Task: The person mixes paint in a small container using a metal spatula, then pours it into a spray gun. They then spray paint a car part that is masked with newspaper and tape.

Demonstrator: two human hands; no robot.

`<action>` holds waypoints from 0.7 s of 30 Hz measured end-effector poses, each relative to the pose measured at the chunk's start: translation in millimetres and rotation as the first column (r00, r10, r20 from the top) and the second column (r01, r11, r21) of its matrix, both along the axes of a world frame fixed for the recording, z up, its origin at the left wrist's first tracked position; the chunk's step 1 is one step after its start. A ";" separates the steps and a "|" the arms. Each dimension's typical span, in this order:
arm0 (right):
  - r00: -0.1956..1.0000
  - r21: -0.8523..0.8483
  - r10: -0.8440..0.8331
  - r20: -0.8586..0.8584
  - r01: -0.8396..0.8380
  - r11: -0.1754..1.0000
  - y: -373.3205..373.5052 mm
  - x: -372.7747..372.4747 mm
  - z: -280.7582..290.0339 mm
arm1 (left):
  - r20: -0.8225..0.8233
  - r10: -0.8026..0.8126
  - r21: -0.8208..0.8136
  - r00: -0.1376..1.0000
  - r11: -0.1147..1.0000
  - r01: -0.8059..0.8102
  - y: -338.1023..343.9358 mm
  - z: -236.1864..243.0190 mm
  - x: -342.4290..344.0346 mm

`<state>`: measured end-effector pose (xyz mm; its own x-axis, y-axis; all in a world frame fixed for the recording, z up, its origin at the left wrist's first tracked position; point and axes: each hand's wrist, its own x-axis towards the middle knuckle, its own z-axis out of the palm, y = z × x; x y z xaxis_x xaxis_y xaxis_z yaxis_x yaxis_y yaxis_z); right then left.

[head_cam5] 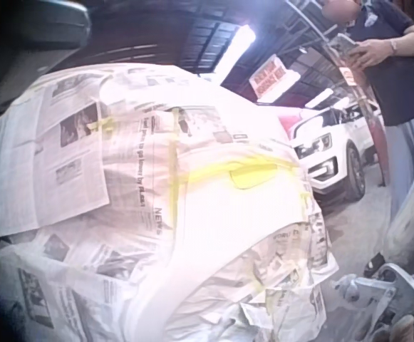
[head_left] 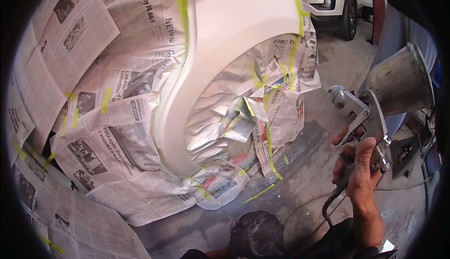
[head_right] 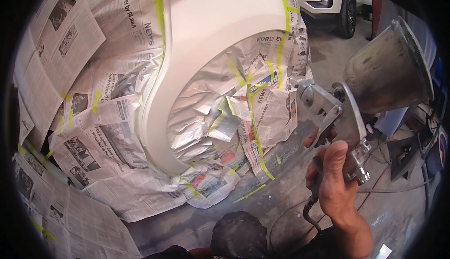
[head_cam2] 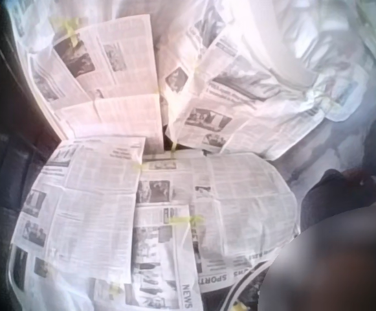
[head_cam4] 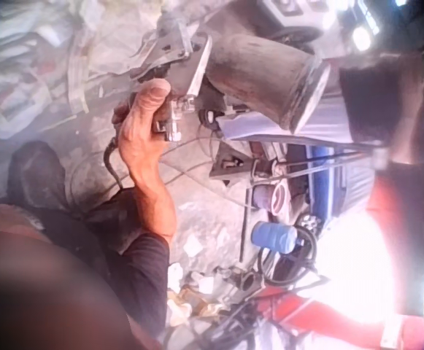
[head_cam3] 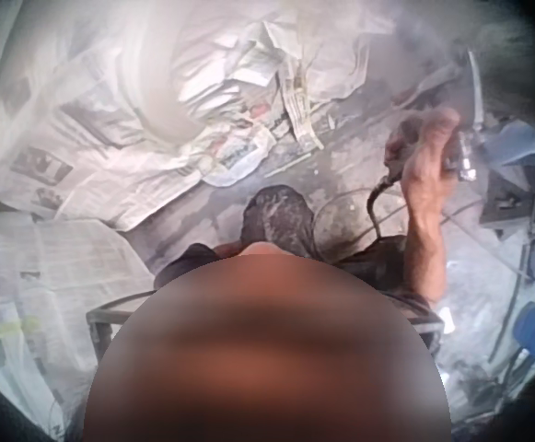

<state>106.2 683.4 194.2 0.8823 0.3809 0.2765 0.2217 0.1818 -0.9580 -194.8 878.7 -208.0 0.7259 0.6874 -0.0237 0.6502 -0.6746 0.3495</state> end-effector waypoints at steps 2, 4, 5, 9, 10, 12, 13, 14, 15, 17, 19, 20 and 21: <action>0.997 -0.040 0.076 -0.025 -0.077 0.996 0.0 -4.4 -0.6 | 0.006 -0.001 -0.002 1.000 1.000 0.001 -0.5 -2.4 1.1; 0.988 -0.047 0.147 -0.043 -0.149 0.988 -0.1 -8.6 -1.1 | 0.000 0.000 0.001 1.000 1.000 0.000 -2.3 -5.2 1.5; 0.970 -0.059 0.242 -0.029 -0.243 0.968 -1.4 -8.6 -0.3 | 0.002 -0.004 0.002 1.000 1.000 0.004 -2.9 -6.3 0.8; 0.842 -0.067 0.539 -0.043 -0.540 0.839 -9.6 -2.8 6.9 | -0.007 0.002 0.012 1.000 1.000 -0.002 -5.8 -10.3 -2.9; 0.828 -0.074 0.559 -0.051 -0.561 0.824 -11.2 -0.8 8.7 | -0.008 0.003 0.013 1.000 1.000 -0.003 -6.6 -10.9 -4.2; 0.820 -0.062 0.568 -0.065 -0.572 0.818 -11.2 2.7 10.1 | -0.010 0.006 0.012 1.000 1.000 -0.006 -6.0 -12.4 -3.1; 0.827 -0.044 0.558 -0.068 -0.561 0.827 -10.4 4.0 10.0 | -0.010 0.006 0.013 1.000 1.000 -0.006 -5.6 -13.1 -1.7; 0.832 -0.025 0.548 -0.086 -0.552 0.834 -9.7 4.9 9.6 | -0.008 0.002 0.007 1.000 1.000 -0.002 -4.3 -13.6 0.6; 0.848 -0.010 0.524 -0.080 -0.526 0.850 -9.2 5.8 8.9 | -0.009 0.002 0.011 1.000 1.000 -0.002 -4.3 -13.8 2.0; 0.874 0.021 0.476 -0.098 -0.476 0.879 -9.3 7.8 7.6 | -0.004 0.004 0.012 1.000 1.000 -0.004 -4.6 -14.0 5.7; 0.902 0.025 0.421 -0.095 -0.420 0.907 -10.6 9.9 5.9 | 0.004 0.003 0.012 1.000 1.000 -0.003 -5.8 -13.6 8.0; 0.909 0.024 0.407 -0.090 -0.406 0.913 -11.4 11.6 4.8 | 0.002 -0.001 0.009 1.000 1.000 0.001 -6.4 -13.4 8.4; 0.916 0.020 0.391 -0.089 -0.391 0.920 -13.1 12.3 3.6 | 0.005 -0.004 0.009 1.000 1.000 0.004 -7.9 -13.3 8.4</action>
